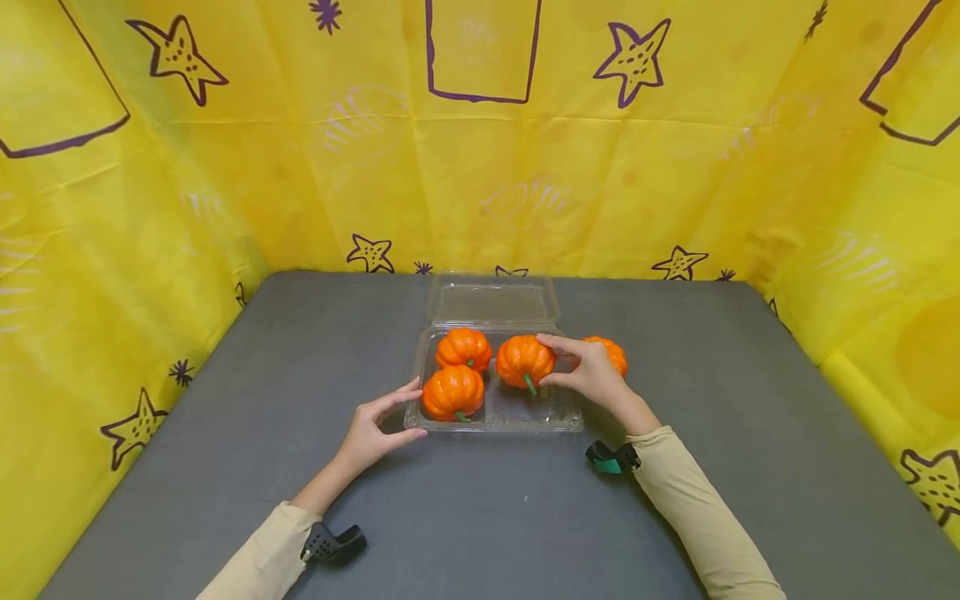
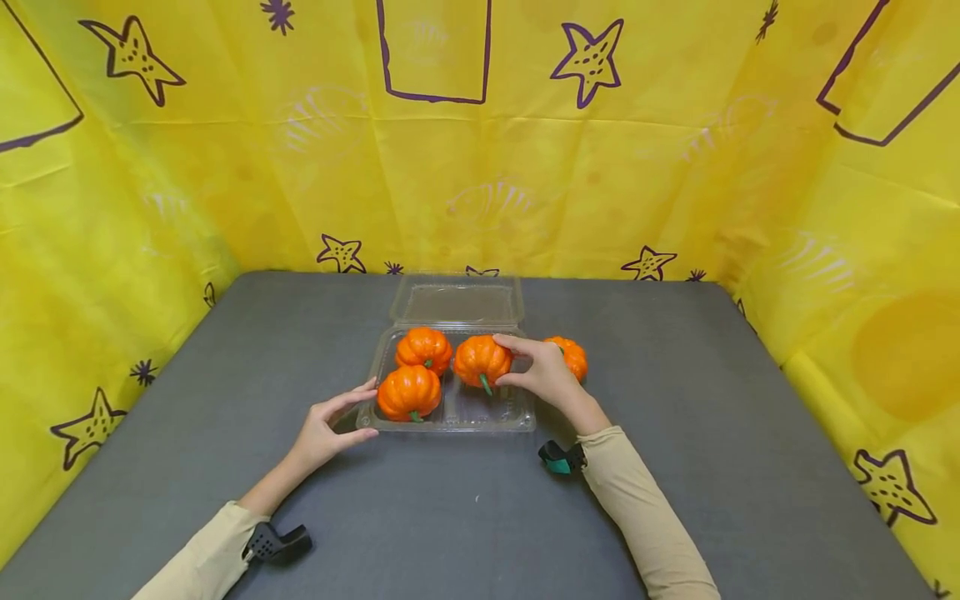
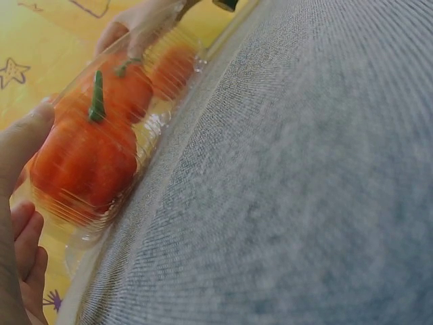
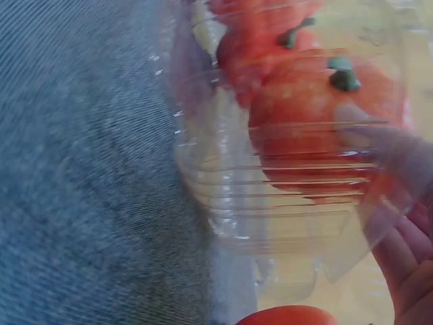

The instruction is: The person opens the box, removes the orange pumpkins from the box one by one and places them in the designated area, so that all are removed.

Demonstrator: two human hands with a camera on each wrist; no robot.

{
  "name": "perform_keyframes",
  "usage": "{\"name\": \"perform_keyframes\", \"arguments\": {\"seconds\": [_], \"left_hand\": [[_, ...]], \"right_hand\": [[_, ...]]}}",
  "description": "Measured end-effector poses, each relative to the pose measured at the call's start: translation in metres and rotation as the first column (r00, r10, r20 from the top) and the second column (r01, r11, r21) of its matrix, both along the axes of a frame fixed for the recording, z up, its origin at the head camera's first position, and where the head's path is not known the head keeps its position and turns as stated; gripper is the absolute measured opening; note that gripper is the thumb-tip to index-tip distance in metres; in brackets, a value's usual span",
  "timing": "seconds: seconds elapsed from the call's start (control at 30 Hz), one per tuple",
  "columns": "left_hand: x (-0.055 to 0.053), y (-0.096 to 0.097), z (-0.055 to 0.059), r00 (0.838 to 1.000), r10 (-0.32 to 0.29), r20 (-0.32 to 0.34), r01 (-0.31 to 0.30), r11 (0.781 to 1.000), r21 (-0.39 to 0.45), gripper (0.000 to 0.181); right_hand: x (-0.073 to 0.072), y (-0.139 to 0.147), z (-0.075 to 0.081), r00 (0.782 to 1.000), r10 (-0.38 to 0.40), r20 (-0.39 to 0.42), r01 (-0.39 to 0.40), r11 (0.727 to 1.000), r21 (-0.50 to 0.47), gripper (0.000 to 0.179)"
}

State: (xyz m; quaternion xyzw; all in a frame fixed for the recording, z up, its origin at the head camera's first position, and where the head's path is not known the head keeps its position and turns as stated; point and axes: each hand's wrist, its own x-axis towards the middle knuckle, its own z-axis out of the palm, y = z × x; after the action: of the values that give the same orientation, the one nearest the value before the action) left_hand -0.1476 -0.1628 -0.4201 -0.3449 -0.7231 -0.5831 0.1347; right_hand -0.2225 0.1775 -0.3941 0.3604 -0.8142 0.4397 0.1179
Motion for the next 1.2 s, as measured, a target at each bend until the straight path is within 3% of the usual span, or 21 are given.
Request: {"name": "perform_keyframes", "arguments": {"seconds": [0.13, 0.3, 0.4, 0.5, 0.63, 0.73, 0.9, 1.0, 1.2], "left_hand": [[-0.001, 0.0, 0.001, 1.0, 0.002, -0.009, -0.002, 1.0, -0.004, 0.05], [-0.001, 0.0, 0.0, 1.0, 0.004, -0.003, -0.004, 1.0, 0.0, 0.05], [-0.002, 0.0, -0.001, 1.0, 0.004, -0.001, -0.004, 1.0, -0.002, 0.05], [-0.002, 0.0, -0.002, 1.0, -0.002, -0.002, 0.002, 1.0, -0.001, 0.05], [-0.002, 0.001, -0.001, 1.0, -0.009, 0.005, 0.009, 1.0, 0.002, 0.05], [-0.001, 0.001, 0.001, 1.0, -0.01, 0.014, 0.01, 1.0, 0.002, 0.05], [0.0, 0.001, 0.003, 1.0, -0.006, 0.028, 0.006, 1.0, -0.006, 0.049], [0.0, 0.001, 0.003, 1.0, -0.007, 0.024, 0.008, 1.0, -0.008, 0.049], [0.001, 0.0, 0.001, 1.0, -0.01, 0.018, 0.01, 1.0, -0.008, 0.049]], "right_hand": [[0.001, 0.0, 0.002, 0.997, 0.014, 0.079, -0.003, 0.991, -0.131, 0.06], [0.009, -0.003, 0.015, 0.997, 0.036, 0.074, -0.021, 0.982, -0.188, 0.058], [0.016, -0.006, 0.025, 0.996, 0.034, 0.08, -0.018, 0.981, -0.193, 0.055], [0.02, -0.008, 0.031, 0.989, 0.025, 0.145, 0.004, 0.981, -0.196, 0.057], [0.02, -0.006, 0.035, 0.983, 0.025, 0.182, 0.006, 0.986, -0.164, 0.072], [0.018, -0.004, 0.035, 0.98, 0.046, 0.194, -0.017, 0.989, -0.147, 0.073], [0.014, 0.001, 0.033, 0.939, 0.117, 0.322, -0.029, 0.964, -0.266, 0.061], [0.009, 0.006, 0.027, 0.922, 0.154, 0.356, -0.03, 0.943, -0.331, 0.058], [0.006, 0.02, 0.027, 0.907, 0.098, 0.409, 0.032, 0.953, -0.3, 0.047]]}}
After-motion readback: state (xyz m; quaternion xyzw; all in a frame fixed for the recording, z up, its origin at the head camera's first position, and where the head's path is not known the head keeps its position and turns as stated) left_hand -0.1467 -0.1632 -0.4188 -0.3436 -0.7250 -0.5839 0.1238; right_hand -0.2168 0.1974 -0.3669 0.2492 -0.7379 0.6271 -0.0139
